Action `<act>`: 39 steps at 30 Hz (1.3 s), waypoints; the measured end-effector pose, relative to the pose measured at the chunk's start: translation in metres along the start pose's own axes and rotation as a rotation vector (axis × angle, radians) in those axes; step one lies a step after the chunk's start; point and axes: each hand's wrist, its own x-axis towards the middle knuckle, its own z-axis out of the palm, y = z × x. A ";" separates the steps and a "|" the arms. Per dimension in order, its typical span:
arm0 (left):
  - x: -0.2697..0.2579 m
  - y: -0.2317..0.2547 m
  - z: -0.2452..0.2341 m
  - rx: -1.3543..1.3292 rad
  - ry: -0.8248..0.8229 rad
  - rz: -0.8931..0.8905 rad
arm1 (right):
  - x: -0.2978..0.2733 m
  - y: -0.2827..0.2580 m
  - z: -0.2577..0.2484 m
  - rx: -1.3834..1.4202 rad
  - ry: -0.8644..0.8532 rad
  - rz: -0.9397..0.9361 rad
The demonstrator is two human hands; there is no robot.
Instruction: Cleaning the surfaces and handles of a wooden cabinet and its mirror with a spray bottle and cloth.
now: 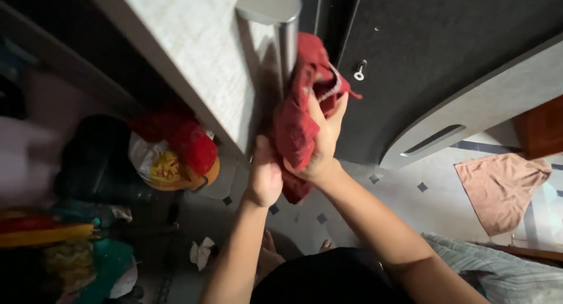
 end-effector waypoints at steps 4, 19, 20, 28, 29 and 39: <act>0.019 0.046 0.039 0.172 -0.085 0.174 | -0.074 0.051 0.017 1.205 0.219 1.016; 0.021 0.065 0.051 0.190 -0.160 0.275 | -0.108 0.065 0.019 0.379 -0.068 0.241; 0.021 0.067 0.053 0.198 -0.167 0.279 | -0.112 0.065 0.017 0.689 -0.008 0.549; 0.025 0.035 0.034 0.017 -0.134 0.102 | -0.002 0.021 -0.004 0.029 -0.020 -0.089; 0.027 0.049 0.049 0.103 -0.153 0.206 | -0.012 0.028 -0.002 0.060 -0.008 -0.109; 0.027 0.024 0.026 0.010 -0.266 0.053 | 0.025 0.022 -0.011 0.023 -0.054 -0.161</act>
